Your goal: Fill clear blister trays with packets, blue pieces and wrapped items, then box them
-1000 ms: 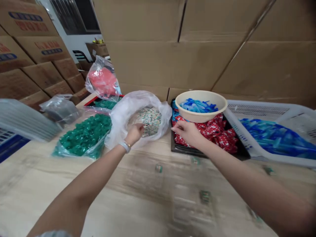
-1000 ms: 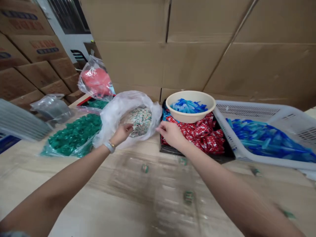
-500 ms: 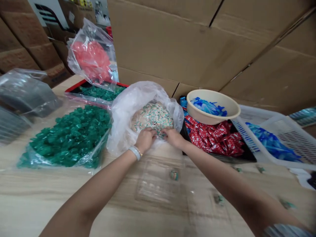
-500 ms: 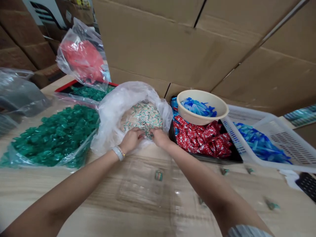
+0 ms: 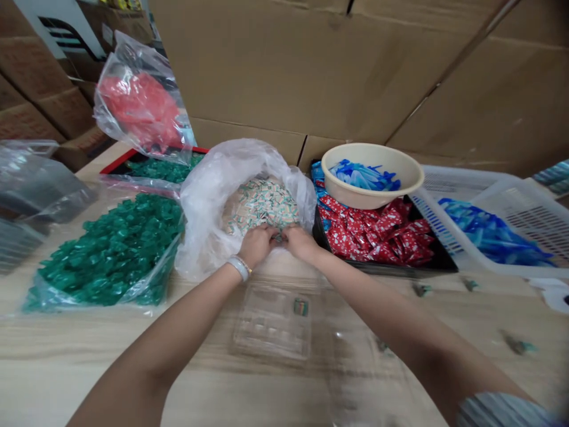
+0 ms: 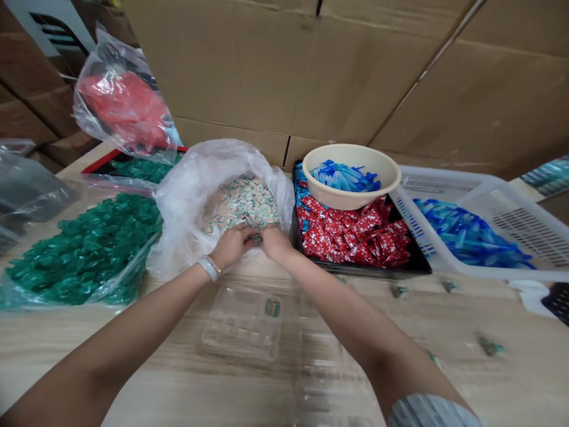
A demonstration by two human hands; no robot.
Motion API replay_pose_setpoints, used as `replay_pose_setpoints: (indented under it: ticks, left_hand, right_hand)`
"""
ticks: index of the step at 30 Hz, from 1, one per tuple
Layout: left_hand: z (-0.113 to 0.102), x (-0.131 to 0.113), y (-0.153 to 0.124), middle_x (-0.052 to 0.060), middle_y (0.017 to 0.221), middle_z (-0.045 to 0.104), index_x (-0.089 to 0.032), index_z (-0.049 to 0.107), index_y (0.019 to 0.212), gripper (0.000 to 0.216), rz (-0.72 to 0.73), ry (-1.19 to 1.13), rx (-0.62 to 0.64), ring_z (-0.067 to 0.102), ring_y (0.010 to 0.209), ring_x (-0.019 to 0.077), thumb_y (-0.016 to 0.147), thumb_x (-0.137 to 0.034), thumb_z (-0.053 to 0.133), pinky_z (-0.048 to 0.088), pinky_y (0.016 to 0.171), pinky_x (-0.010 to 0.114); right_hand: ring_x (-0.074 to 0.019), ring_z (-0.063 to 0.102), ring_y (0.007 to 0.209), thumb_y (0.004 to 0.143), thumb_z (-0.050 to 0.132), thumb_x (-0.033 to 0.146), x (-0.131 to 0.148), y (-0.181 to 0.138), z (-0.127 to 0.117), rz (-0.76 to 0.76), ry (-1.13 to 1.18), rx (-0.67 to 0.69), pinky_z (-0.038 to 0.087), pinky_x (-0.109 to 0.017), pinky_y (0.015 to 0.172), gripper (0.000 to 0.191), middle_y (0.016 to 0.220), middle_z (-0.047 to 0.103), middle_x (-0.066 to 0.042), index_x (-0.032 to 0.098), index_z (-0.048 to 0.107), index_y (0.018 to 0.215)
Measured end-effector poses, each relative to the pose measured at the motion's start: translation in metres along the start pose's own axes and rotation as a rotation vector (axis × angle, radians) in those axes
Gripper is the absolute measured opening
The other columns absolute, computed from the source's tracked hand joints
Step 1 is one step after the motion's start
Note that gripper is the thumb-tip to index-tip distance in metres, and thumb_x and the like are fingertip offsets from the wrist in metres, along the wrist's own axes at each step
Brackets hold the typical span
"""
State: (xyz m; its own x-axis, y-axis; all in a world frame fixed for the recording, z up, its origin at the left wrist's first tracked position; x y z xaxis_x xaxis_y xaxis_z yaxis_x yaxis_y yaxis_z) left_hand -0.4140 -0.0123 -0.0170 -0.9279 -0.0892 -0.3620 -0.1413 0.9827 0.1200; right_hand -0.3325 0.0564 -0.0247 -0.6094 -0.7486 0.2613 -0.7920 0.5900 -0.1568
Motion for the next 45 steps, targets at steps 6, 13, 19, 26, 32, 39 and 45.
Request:
replay_pose_setpoints:
  ticks: [6,13,19,26,32,39,45]
  left_hand:
    - [0.002,0.007,0.001,0.005,0.092,0.061,-0.021,0.060,0.099,0.024,0.019,-0.042,0.006,0.056,0.085,0.0166,0.077,-0.022,0.051,0.042,0.078,0.026]
    - [0.004,-0.001,0.003,0.006,0.091,0.059,-0.021,0.061,0.096,0.024,-0.041,0.150,-0.004,0.056,0.082,0.0206,0.074,-0.028,0.055,0.041,0.073,0.031]
    - [0.005,-0.004,0.008,0.008,0.087,0.058,-0.017,0.063,0.088,0.017,0.022,0.120,-0.018,0.054,0.086,0.0212,0.076,-0.023,0.052,0.041,0.075,0.031]
    - [0.007,0.007,0.008,0.006,0.089,0.061,-0.018,0.063,0.095,0.022,0.072,-0.123,-0.004,0.055,0.084,0.0166,0.077,-0.017,0.050,0.041,0.077,0.026]
    - [0.008,0.014,0.013,0.005,0.085,0.064,-0.017,0.065,0.090,0.022,0.122,-0.244,0.016,0.056,0.079,0.0159,0.076,-0.015,0.048,0.041,0.073,0.025]
    - [0.004,0.006,0.015,0.002,0.068,0.060,-0.014,0.064,0.074,0.012,0.080,-0.155,0.076,0.054,0.064,0.0141,0.070,-0.024,0.057,0.039,0.060,0.022]
    - [0.004,-0.001,0.012,0.008,0.081,0.061,-0.014,0.064,0.083,0.016,-0.028,-0.112,-0.011,0.056,0.075,0.0177,0.072,-0.018,0.053,0.041,0.067,0.027]
  right_hand:
    - [-0.0164,0.056,0.080,0.079,0.042,0.014,-0.003,0.000,0.001,0.019,0.082,-0.079,0.041,-0.025,0.071,0.021,0.090,0.060,-0.010,0.014,0.063,0.082]
    - [-0.0169,0.054,0.079,0.076,0.043,0.011,-0.004,0.004,0.002,0.013,0.157,-0.142,0.041,-0.025,0.072,0.021,0.085,0.061,-0.009,0.013,0.063,0.077]
    - [-0.0154,0.053,0.078,0.070,0.047,0.005,-0.007,0.003,0.007,-0.009,0.164,-0.119,0.041,-0.024,0.071,0.020,0.086,0.060,-0.008,0.013,0.061,0.080]
    - [-0.0139,0.051,0.073,0.073,0.049,0.010,-0.005,-0.002,0.009,-0.042,0.172,-0.227,0.039,-0.023,0.067,0.014,0.082,0.058,-0.005,0.015,0.061,0.072]
    - [-0.0126,0.051,0.068,0.072,0.050,0.010,-0.014,-0.003,0.015,-0.015,0.398,-0.286,0.038,-0.022,0.065,0.013,0.071,0.059,-0.001,0.016,0.061,0.072]
    - [-0.0112,0.050,0.058,0.072,0.050,0.013,-0.019,0.003,0.023,0.158,0.504,-0.308,0.038,-0.021,0.057,0.012,0.062,0.058,0.001,0.017,0.061,0.072]
    - [-0.0121,0.051,0.065,0.067,0.056,0.011,-0.021,-0.001,0.017,0.179,0.477,-0.317,0.041,-0.024,0.064,0.008,0.073,0.058,-0.002,0.016,0.063,0.068]
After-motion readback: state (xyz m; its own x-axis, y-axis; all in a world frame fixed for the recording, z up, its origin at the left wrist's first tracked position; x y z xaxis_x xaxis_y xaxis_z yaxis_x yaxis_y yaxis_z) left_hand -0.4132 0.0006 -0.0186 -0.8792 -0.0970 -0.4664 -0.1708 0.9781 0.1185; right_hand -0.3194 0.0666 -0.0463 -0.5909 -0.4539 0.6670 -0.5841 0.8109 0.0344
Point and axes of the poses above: each hand's wrist, its own y-axis towards the middle knuckle, its own z-axis out of the palm, x = y × z, the point moved 5 cm from there along y, towards the middle knuckle
